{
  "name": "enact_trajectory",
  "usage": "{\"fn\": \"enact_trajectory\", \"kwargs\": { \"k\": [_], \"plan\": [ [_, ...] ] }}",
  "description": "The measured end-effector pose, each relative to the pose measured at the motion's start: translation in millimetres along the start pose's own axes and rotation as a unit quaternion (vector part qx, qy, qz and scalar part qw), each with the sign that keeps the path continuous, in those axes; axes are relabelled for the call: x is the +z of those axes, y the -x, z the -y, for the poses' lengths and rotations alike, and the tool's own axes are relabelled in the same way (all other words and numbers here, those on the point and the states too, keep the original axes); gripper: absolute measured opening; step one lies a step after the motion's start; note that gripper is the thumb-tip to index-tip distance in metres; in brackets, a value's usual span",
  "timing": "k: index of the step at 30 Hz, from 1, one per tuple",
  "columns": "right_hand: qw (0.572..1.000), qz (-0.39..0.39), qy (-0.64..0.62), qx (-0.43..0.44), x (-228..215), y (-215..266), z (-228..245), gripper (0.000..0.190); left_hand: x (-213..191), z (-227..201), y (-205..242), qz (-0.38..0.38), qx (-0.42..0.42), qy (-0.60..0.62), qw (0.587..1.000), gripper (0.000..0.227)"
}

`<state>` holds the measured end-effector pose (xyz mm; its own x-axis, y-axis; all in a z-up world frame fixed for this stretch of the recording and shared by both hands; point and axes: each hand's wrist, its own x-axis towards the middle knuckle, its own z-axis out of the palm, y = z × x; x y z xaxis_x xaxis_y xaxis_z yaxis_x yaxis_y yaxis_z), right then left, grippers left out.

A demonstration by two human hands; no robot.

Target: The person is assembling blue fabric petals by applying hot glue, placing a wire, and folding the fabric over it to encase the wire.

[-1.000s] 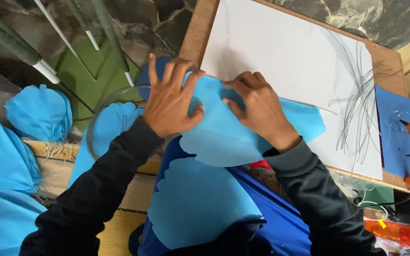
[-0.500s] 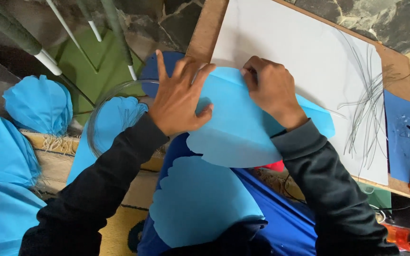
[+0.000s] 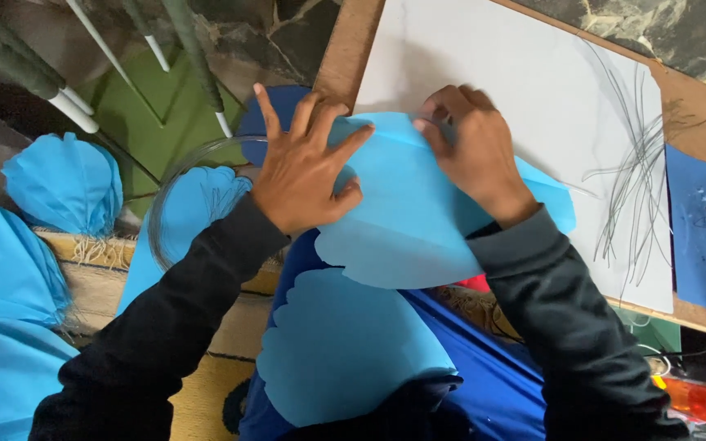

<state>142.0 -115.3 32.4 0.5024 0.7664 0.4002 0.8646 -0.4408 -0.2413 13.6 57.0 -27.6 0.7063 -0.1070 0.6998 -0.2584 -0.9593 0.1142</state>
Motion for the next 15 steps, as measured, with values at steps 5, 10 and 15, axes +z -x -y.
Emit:
{"fn": "enact_trajectory", "kwargs": {
  "k": [5, 10, 15],
  "plan": [
    [0.992, -0.081, 0.022, -0.095, -46.1, 33.3, -8.0, 0.022, -2.6, -3.0, -0.8, 0.015, -0.02, 0.01, 1.0, 0.051],
    [0.998, -0.017, -0.055, 0.01, -66.0, 55.7, -28.2, 0.022, -7.2, -5.5, -3.9, 0.022, -0.005, 0.0, 1.0, 0.054],
    [0.997, 0.017, -0.069, 0.038, -51.4, 56.3, -42.6, 0.016, -14.2, -8.5, -8.4, 0.037, 0.008, -0.003, 0.999, 0.053]
  ]
}}
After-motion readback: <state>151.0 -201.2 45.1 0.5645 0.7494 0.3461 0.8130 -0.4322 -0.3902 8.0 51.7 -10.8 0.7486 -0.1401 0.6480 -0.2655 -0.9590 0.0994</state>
